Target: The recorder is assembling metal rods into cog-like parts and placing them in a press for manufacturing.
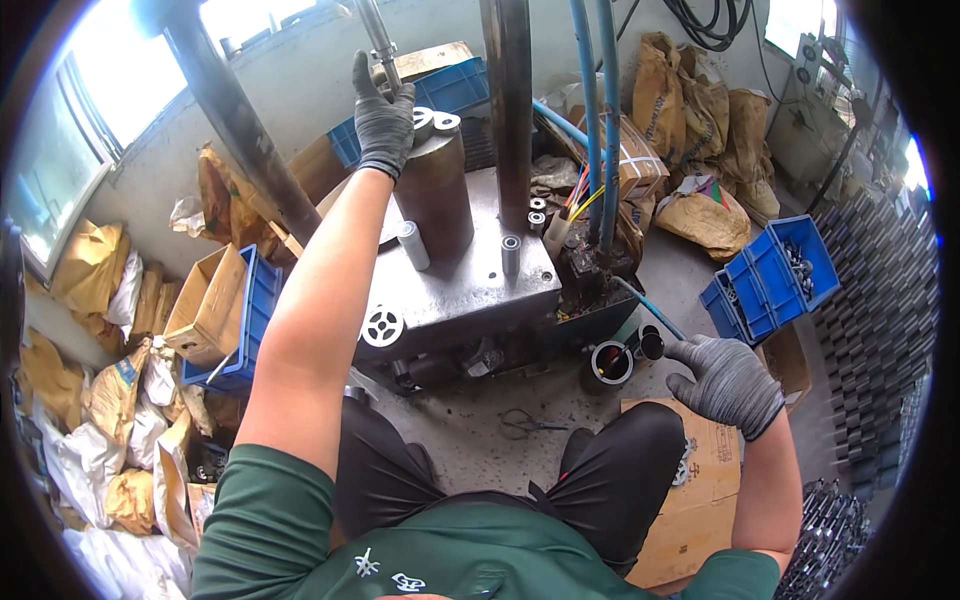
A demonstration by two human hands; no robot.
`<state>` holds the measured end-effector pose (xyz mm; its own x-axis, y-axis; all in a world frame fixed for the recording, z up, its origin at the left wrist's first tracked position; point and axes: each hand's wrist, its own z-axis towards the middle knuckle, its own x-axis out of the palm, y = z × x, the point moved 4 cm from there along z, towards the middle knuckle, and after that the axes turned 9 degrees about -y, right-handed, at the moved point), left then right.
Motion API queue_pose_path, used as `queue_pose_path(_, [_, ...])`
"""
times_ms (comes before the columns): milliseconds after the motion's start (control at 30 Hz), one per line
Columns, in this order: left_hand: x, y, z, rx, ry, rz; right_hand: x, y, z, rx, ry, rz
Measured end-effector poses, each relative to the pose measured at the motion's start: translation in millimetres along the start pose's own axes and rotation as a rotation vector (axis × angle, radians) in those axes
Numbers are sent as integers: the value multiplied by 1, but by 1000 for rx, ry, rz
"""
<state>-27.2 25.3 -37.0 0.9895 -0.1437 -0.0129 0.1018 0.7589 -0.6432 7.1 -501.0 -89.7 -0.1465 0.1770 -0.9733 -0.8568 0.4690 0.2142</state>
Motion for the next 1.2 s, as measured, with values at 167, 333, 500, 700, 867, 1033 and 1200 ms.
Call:
queue_pose_path(167, [-2, -6, 2, 81, 25, 58, 7, -2, -7, 27, -156, 43])
queue_pose_path(333, [1, -22, 16, -56, 34, -71, 8, -5, -7, 95, -128, 36])
queue_pose_path(500, [-7, -51, 91, -91, 73, -205, 12, -5, -11, 79, -191, 77])
queue_pose_path(700, [-2, -62, 114, -118, 279, -121, 33, -18, -38, 128, -195, 81])
queue_pose_path(867, [-5, -59, 117, -149, 285, -127, 49, -20, -55, 182, -171, 82])
queue_pose_path(1033, [-3, -52, 127, -96, 317, 93, 46, -17, -56, 210, -157, 53])
queue_pose_path(1200, [-4, -51, 124, -137, 320, -2, 47, -20, -56, 206, -162, 42])
